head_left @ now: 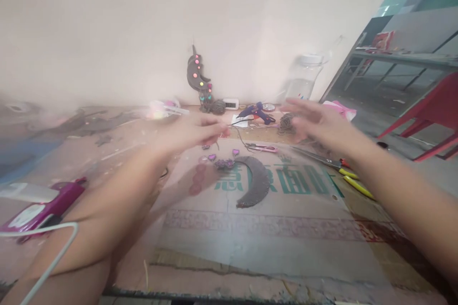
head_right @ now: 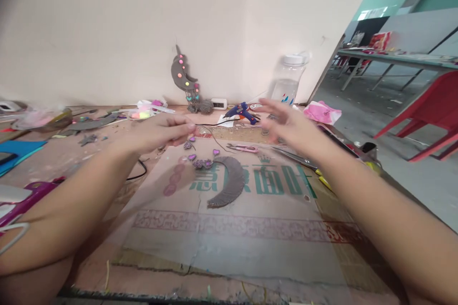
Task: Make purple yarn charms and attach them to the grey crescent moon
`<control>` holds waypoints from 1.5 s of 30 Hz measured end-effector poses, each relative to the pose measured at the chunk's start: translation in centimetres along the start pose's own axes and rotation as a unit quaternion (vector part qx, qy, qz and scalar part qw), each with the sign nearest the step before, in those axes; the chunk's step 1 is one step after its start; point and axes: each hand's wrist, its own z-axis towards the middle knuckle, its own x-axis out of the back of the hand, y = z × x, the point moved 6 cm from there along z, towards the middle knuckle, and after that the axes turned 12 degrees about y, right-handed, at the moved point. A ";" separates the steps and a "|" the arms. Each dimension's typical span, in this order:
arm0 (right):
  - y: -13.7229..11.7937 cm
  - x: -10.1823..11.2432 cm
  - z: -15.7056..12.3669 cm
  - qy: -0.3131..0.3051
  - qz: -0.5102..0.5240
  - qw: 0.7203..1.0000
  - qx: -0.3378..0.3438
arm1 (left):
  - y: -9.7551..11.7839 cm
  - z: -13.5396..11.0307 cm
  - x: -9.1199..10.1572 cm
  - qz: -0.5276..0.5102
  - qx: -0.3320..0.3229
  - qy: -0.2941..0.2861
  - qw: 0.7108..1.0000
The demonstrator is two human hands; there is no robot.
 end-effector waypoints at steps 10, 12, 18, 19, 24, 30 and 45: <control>-2.1 -5.2 -2.6 -0.125 0.035 0.991 -0.035 | 0.3 -0.8 -2.1 0.055 -0.011 -0.110 0.992; -1.1 -3.2 -1.0 -0.064 -0.013 0.998 -0.009 | -0.7 -0.2 -1.0 0.081 -0.009 -0.112 0.990; 0.6 -1.0 0.7 -0.005 -0.123 0.992 0.028 | -1.7 0.5 0.2 0.118 0.002 -0.088 0.989; 0.2 -1.2 0.4 -0.003 -0.111 0.993 0.047 | -1.5 0.3 -0.1 0.111 -0.001 -0.091 0.990; -4.0 -3.3 -2.8 -0.052 -0.020 0.985 0.165 | -0.2 -0.8 -1.4 0.092 -0.012 -0.124 0.988; -6.3 -3.9 -4.5 -0.093 -0.020 0.975 0.202 | 0.2 -0.9 -1.5 0.072 -0.020 -0.109 0.991; -4.9 -7.6 -6.2 -0.213 0.173 0.961 0.005 | 2.0 -2.8 -6.9 -0.008 -0.081 -0.124 0.989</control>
